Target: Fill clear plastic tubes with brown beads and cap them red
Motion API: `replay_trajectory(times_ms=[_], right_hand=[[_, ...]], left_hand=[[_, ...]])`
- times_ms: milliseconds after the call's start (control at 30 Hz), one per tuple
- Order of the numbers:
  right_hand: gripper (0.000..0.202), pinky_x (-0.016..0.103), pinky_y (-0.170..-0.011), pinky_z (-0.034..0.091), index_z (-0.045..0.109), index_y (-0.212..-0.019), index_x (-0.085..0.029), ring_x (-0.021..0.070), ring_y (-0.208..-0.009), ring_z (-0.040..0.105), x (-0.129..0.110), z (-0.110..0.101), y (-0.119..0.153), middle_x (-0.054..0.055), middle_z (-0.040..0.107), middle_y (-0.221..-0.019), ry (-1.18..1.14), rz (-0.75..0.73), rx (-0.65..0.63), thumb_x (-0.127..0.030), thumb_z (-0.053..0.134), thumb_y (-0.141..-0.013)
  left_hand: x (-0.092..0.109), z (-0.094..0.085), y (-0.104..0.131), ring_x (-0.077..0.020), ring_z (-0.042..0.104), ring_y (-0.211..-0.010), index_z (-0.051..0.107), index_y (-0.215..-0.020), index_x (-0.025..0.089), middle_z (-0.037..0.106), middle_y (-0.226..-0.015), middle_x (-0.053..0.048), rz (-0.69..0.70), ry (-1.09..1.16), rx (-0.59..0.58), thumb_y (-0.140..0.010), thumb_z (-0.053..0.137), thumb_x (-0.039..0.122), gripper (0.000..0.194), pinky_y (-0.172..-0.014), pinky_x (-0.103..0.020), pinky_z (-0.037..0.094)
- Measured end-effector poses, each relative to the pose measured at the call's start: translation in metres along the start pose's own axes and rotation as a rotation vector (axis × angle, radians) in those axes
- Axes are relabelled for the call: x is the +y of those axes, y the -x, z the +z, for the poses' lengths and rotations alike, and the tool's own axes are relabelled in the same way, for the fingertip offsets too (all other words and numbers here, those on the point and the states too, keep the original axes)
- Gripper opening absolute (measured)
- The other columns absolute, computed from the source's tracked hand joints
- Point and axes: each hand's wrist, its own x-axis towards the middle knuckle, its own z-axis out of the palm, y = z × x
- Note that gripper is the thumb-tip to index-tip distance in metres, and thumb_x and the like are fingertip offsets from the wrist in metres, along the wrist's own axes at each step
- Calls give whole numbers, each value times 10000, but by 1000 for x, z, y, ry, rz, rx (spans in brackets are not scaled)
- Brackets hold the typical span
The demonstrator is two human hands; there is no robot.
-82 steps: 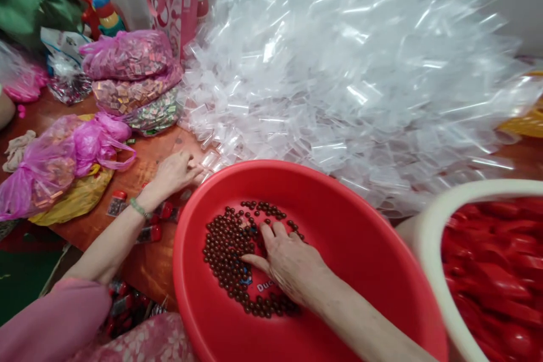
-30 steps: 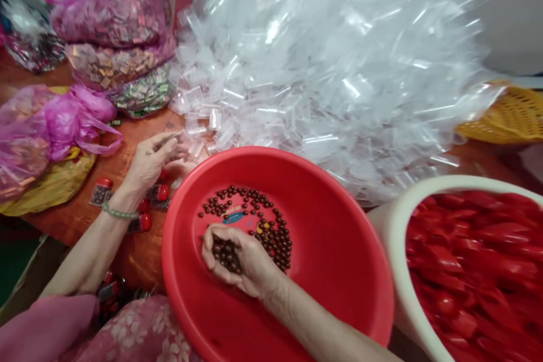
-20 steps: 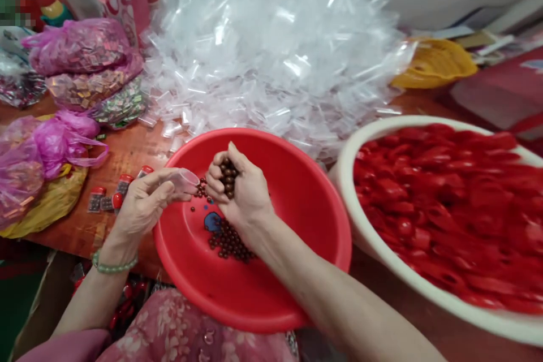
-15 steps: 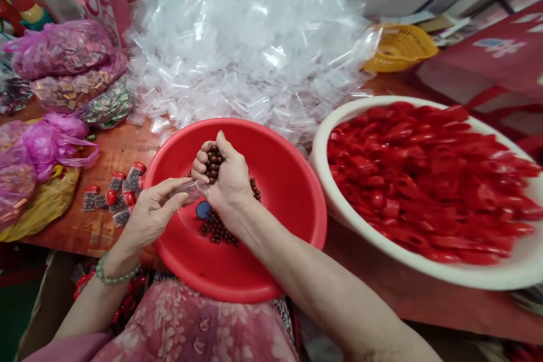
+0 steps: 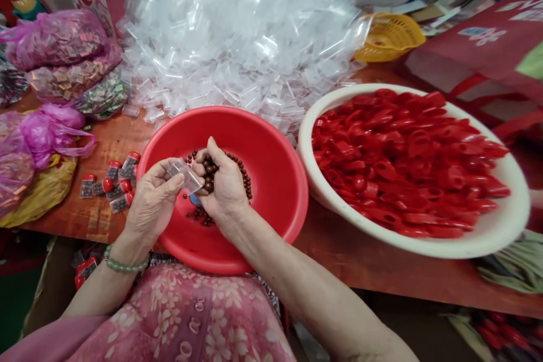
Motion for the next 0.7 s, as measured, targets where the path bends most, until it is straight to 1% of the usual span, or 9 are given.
replay_trajectory(times_ms=[67,100,200,300,400,467,567,633,700], right_hand=[[550,162,-323,171,476,-592,-177,36,-350,281,-3,-5,0,-74,379,-439,13,19,15,-642,583,-866],[551,160,-321,157,468,-586,-177,36,-353,267,-7,-7,0,-74,369,-437,8,27,24,-633,578,-875],[550,156,-327,172,452,-573,-174,34,-365,245,-17,-11,-1,-77,343,-440,-28,18,41,-601,560,-903],[551,157,-335,186,470,-585,-174,36,-375,271,-23,-9,-3,-73,356,-453,-3,-4,5,-620,556,-898],[555,162,-343,201,494,-600,-176,42,-390,323,-22,-6,-6,-62,397,-466,56,-14,-32,-651,557,-881],[551,164,-359,240,505,-606,-177,45,-403,357,-20,-6,-8,-57,422,-475,86,-24,-48,-655,565,-874],[526,176,-409,337,521,-623,-182,53,-431,421,-17,-6,-8,-54,456,-495,148,-52,-68,-648,593,-859],[500,184,-440,387,535,-643,-186,58,-447,459,-16,-8,-7,-54,476,-513,205,-74,-69,-636,619,-844],[463,187,-453,414,552,-667,-187,62,-459,489,-15,-9,-6,-54,496,-536,252,-90,-66,-611,653,-824]], left_hand=[[1,0,2,-118,652,-857,580,-1005,187,644,-949,-8,30,-3,-9,-729,756,280,340,-853,-278,548],[1,-1,3,-119,654,-844,572,-1022,190,635,-972,-12,34,-35,-35,-744,742,283,339,-832,-282,558],[-3,-6,4,-112,642,-831,544,-1102,187,611,-1041,-33,6,-220,-131,-769,711,243,376,-799,-278,565],[-10,-10,4,-117,623,-887,504,-1214,177,605,-1027,-40,4,-372,-189,-765,686,155,485,-832,-263,539],[-16,-11,2,-138,632,-917,487,-1276,156,631,-1001,-50,29,-430,-244,-775,658,134,530,-861,-281,525],[-18,-11,-1,-160,646,-942,507,-1279,139,660,-1017,-68,25,-469,-263,-783,652,138,517,-883,-308,525],[-19,-12,-4,-193,666,-994,524,-1307,128,702,-1064,-93,10,-518,-289,-797,637,132,522,-934,-357,521],[-18,-13,-5,-207,672,-1024,511,-1344,123,715,-1087,-99,14,-558,-288,-803,632,128,555,-979,-387,504],[-18,-13,-5,-213,673,-1030,487,-1378,121,717,-1089,-94,14,-592,-279,-800,647,136,600,-990,-398,499]])
